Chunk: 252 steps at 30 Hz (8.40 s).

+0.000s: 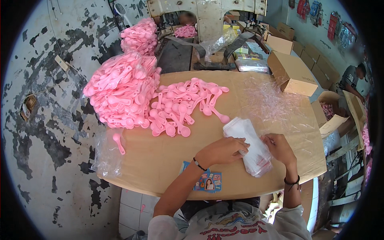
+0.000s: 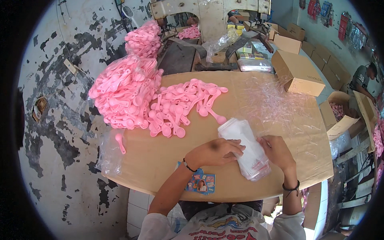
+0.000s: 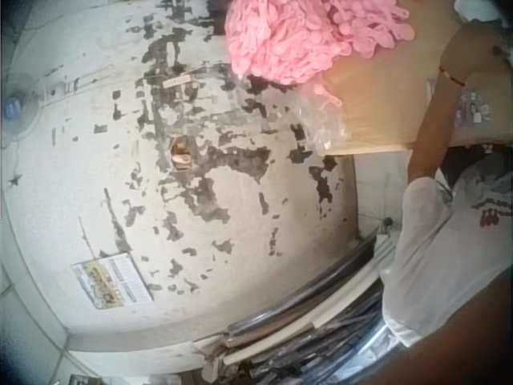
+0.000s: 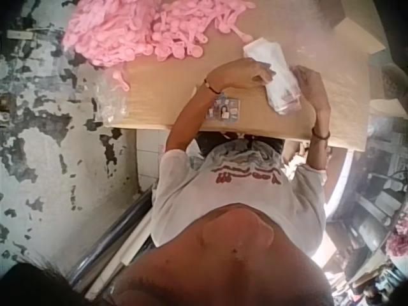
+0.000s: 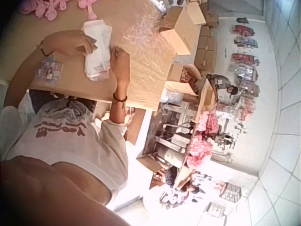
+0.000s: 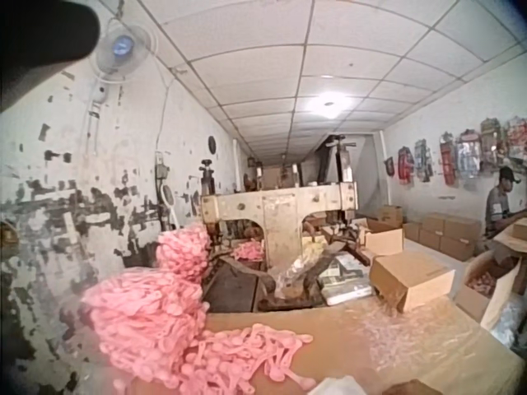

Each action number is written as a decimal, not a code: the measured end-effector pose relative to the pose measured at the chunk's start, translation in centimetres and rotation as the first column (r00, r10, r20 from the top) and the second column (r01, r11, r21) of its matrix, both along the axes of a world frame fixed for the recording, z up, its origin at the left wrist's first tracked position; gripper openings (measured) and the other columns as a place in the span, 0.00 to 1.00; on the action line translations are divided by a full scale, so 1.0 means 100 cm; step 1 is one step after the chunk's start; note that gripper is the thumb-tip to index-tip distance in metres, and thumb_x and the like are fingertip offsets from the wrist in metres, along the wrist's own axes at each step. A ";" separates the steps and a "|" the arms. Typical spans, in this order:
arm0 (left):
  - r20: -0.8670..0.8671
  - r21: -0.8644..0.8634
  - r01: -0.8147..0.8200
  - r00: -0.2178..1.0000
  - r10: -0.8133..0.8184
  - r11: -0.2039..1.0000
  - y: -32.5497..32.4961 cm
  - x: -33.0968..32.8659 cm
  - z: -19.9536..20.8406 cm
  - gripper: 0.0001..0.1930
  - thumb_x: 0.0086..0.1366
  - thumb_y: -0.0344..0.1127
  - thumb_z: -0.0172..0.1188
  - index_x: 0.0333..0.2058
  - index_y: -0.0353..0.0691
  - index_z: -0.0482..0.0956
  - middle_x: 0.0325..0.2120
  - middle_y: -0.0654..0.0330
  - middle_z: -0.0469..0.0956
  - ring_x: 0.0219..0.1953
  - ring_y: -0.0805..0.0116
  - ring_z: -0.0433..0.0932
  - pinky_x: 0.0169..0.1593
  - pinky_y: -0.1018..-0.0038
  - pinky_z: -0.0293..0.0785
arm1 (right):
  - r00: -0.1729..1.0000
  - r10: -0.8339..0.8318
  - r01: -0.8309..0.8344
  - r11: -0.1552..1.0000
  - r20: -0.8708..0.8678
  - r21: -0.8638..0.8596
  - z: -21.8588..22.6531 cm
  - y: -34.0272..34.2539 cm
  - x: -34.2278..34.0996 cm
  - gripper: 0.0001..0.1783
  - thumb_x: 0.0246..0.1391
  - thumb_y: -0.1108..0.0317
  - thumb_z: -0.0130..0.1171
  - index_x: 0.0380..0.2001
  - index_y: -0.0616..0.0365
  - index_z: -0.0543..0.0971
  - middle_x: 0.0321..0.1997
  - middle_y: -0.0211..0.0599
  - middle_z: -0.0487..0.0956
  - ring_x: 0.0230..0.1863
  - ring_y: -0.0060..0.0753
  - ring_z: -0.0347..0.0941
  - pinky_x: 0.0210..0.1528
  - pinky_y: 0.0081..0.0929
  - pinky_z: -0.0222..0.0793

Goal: Placing a plastic pink item and a paper card into a small plastic sleeve.

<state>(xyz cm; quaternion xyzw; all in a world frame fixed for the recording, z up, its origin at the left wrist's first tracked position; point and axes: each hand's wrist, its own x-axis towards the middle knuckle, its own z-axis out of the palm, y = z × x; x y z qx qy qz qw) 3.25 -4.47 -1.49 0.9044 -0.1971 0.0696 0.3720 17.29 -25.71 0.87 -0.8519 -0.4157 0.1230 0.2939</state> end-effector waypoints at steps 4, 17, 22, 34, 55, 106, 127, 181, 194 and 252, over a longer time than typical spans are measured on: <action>0.008 -0.007 0.017 1.000 -0.017 1.000 0.001 0.003 -0.001 0.11 0.59 0.34 0.62 0.39 0.34 0.81 0.46 0.50 0.79 0.55 0.53 0.74 0.56 0.67 0.72 | 0.986 -0.069 0.008 0.926 0.150 0.377 0.002 0.001 0.014 0.09 0.58 0.73 0.55 0.37 0.68 0.80 0.29 0.46 0.81 0.22 0.31 0.70 0.29 0.28 0.68; 0.020 -0.965 -0.039 0.974 0.225 0.258 0.021 0.003 0.034 0.46 0.60 0.45 0.66 0.67 0.36 0.47 0.65 0.52 0.54 0.64 0.63 0.62 0.66 0.66 0.58 | 0.787 0.243 0.255 0.709 -0.567 0.658 0.036 0.112 -0.032 0.15 0.67 0.62 0.44 0.31 0.59 0.74 0.16 0.22 0.66 0.14 0.12 0.57 0.16 0.16 0.53; -0.321 -0.855 -0.338 0.941 0.112 0.393 0.031 0.003 0.033 0.33 0.69 0.45 0.55 0.64 0.32 0.55 0.56 0.51 0.70 0.58 0.62 0.71 0.59 0.69 0.70 | 0.800 0.306 0.014 0.850 -0.515 0.527 0.026 0.114 -0.029 0.19 0.67 0.59 0.45 0.25 0.59 0.73 0.15 0.23 0.66 0.14 0.12 0.57 0.16 0.17 0.52; -0.204 -0.940 -0.318 0.818 0.537 0.127 0.063 -0.011 0.042 0.18 0.68 0.37 0.56 0.52 0.33 0.71 0.46 0.52 0.76 0.47 0.62 0.78 0.54 0.68 0.75 | 0.748 0.645 -0.647 0.761 0.158 -0.045 -0.017 0.099 -0.079 0.25 0.46 0.52 0.68 0.43 0.58 0.79 0.39 0.41 0.79 0.45 0.47 0.75 0.47 0.38 0.71; -0.111 -0.990 -0.057 0.875 0.471 -0.129 0.084 -0.030 0.044 0.30 0.72 0.40 0.49 0.64 0.27 0.50 0.62 0.47 0.60 0.62 0.56 0.65 0.64 0.64 0.67 | 0.684 0.706 -0.729 0.653 -0.183 -0.206 -0.006 0.118 -0.097 0.18 0.53 0.53 0.63 0.35 0.57 0.78 0.34 0.39 0.80 0.35 0.43 0.76 0.39 0.32 0.71; 0.063 -0.998 0.044 0.891 0.449 0.054 0.097 -0.027 0.022 0.22 0.64 0.29 0.56 0.57 0.39 0.63 0.56 0.46 0.68 0.60 0.55 0.67 0.62 0.60 0.66 | 0.766 0.581 -0.413 0.772 -0.275 0.482 0.032 0.206 0.008 0.19 0.58 0.54 0.58 0.34 0.62 0.79 0.25 0.32 0.76 0.27 0.24 0.71 0.31 0.25 0.67; 0.146 -0.989 0.118 0.862 0.486 0.089 0.096 -0.027 0.038 0.32 0.65 0.29 0.55 0.65 0.41 0.53 0.63 0.47 0.57 0.64 0.50 0.60 0.67 0.52 0.58 | 0.780 0.567 -0.229 0.652 -0.264 0.723 0.086 0.146 0.032 0.07 0.59 0.69 0.57 0.34 0.62 0.78 0.29 0.26 0.78 0.28 0.17 0.70 0.31 0.17 0.66; -0.093 -0.464 -0.683 0.671 0.735 0.564 0.063 -0.014 0.037 0.13 0.71 0.34 0.47 0.47 0.32 0.74 0.19 0.66 0.70 0.22 0.81 0.66 0.26 0.78 0.63 | 0.827 0.367 -0.529 0.764 0.425 0.370 0.052 0.190 -0.008 0.09 0.48 0.69 0.62 0.34 0.59 0.83 0.37 0.39 0.80 0.43 0.43 0.73 0.48 0.36 0.70; -0.035 -0.349 -0.658 0.721 0.692 0.667 0.068 -0.007 0.019 0.13 0.67 0.27 0.47 0.47 0.28 0.74 0.19 0.63 0.68 0.20 0.77 0.63 0.26 0.77 0.64 | 0.879 0.384 -0.465 0.819 0.282 0.336 0.040 0.183 0.001 0.06 0.48 0.72 0.59 0.26 0.66 0.78 0.28 0.50 0.79 0.32 0.48 0.76 0.38 0.38 0.72; -0.147 -0.805 -0.350 0.900 0.410 0.479 0.090 -0.026 0.037 0.08 0.71 0.28 0.43 0.40 0.37 0.73 0.34 0.64 0.74 0.33 0.80 0.73 0.35 0.82 0.70 | 0.773 0.629 -0.561 0.621 0.078 0.548 0.060 0.155 0.011 0.12 0.46 0.83 0.58 0.32 0.59 0.85 0.29 0.38 0.83 0.30 0.27 0.77 0.36 0.23 0.70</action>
